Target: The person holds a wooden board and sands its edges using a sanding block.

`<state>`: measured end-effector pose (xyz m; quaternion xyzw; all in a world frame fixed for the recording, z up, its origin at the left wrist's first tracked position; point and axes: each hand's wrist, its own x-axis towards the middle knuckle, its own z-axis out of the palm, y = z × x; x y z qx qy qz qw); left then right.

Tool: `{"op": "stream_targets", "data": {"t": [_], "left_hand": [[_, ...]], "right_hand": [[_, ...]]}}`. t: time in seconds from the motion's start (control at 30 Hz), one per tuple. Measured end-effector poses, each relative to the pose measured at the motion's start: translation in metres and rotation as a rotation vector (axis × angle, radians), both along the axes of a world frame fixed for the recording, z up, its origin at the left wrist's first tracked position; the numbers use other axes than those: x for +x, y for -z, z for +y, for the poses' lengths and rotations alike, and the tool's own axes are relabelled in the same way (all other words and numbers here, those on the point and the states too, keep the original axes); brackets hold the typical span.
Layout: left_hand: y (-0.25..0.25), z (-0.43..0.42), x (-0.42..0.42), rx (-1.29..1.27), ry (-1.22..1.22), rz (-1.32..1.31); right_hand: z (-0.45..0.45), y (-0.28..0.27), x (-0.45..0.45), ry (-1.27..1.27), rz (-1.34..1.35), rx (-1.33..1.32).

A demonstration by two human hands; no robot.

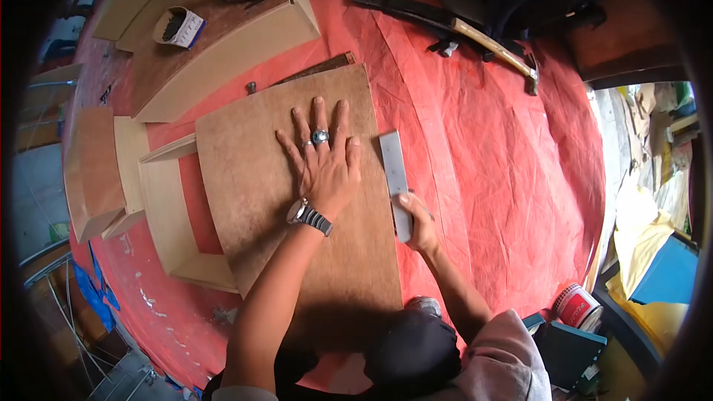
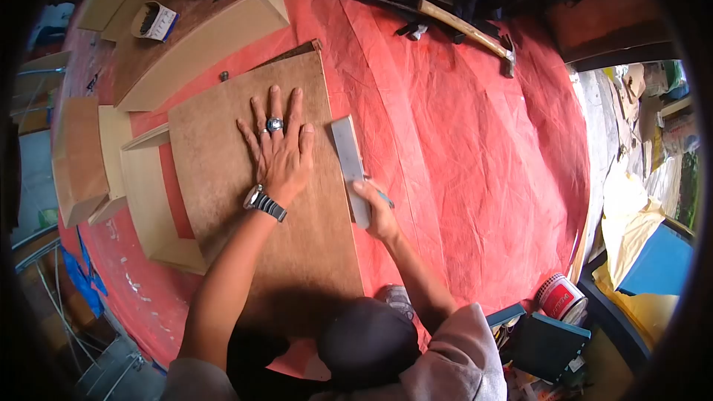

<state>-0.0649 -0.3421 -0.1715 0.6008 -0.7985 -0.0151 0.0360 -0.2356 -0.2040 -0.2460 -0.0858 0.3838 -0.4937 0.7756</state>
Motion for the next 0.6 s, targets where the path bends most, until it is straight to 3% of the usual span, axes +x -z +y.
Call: {"op": "stream_targets", "data": {"t": [0.1, 0.2, 0.23, 0.27, 0.4, 0.47, 0.6], "left_hand": [[0.001, -0.001, -0.001, -0.006, -0.005, -0.006], [0.001, 0.0, 0.001, -0.003, 0.009, 0.019], [-0.002, 0.0, 0.002, -0.002, 0.016, 0.031], [-0.002, -0.001, 0.002, -0.001, 0.014, 0.017], [-0.001, 0.0, 0.001, -0.014, 0.003, -0.008], [-0.001, 0.0, 0.001, -0.021, -0.001, -0.016], [-0.004, 0.001, 0.001, 0.0, 0.0, 0.001]], "right_hand": [[-0.03, 0.009, 0.014, 0.12, 0.184, 0.039], [-0.141, 0.006, 0.018, 0.196, 0.01, -0.009], [-0.193, 0.008, 0.012, 0.088, -0.219, -0.13], [-0.195, 0.012, 0.012, 0.108, -0.25, -0.109], [-0.13, -0.001, 0.018, 0.238, -0.03, -0.003], [-0.065, 0.018, 0.008, 0.136, 0.134, 0.004], [-0.006, 0.002, 0.012, 0.113, 0.125, -0.064]]}}
